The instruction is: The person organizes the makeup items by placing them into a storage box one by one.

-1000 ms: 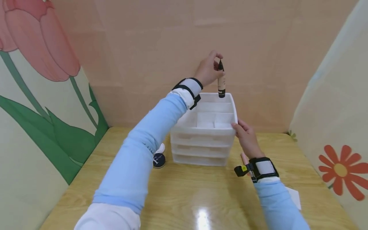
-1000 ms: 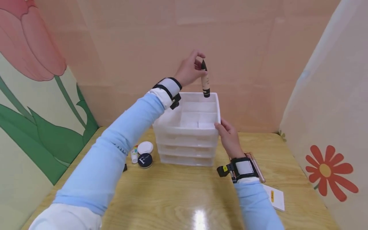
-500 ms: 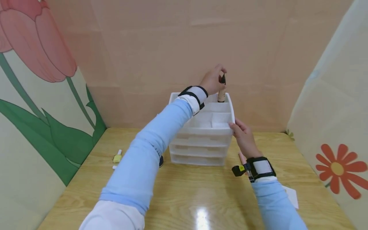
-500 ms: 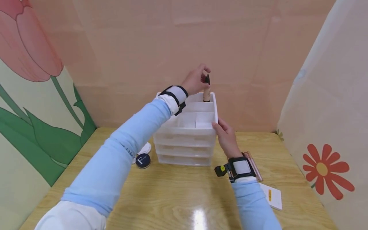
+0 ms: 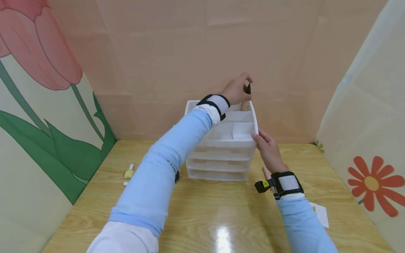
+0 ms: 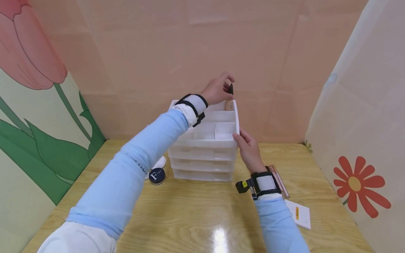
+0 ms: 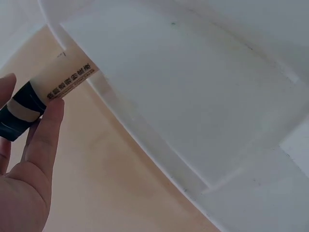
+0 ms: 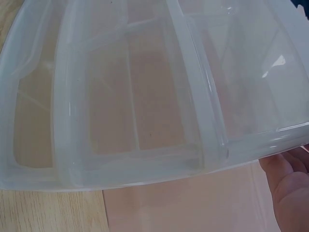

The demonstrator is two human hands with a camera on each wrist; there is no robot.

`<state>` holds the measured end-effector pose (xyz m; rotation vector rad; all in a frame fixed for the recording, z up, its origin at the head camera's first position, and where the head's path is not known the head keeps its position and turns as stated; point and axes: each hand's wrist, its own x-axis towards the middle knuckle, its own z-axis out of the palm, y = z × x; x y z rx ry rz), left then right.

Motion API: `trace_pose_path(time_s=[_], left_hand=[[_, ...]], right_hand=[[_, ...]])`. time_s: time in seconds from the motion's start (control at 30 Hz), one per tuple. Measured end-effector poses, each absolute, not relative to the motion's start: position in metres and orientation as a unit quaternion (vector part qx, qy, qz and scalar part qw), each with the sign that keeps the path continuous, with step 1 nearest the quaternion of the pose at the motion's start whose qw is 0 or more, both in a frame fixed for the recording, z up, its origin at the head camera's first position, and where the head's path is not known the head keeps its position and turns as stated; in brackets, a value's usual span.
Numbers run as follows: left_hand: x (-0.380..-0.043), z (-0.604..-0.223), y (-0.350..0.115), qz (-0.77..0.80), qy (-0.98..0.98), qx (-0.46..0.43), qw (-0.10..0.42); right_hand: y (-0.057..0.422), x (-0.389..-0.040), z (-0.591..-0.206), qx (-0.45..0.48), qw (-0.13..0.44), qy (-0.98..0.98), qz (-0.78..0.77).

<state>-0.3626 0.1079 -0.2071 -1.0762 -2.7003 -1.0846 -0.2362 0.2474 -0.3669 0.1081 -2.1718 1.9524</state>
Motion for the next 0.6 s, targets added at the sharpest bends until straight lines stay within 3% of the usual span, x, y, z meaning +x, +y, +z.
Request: trace_pose_path(time_s=[0.3,0.6], left_hand=[[-0.363,-0.206,0.107,-0.362,-0.872,-0.330,0.005],[-0.370,-0.194,0.082,-0.383,-0.872,-0.305,0.023]], right_hand=[[0.246,-0.240,-0.368,0.046,0.106,-0.735,0.668],[0.245,-0.244,-0.369,0.046,0.094,-0.738,0.667]])
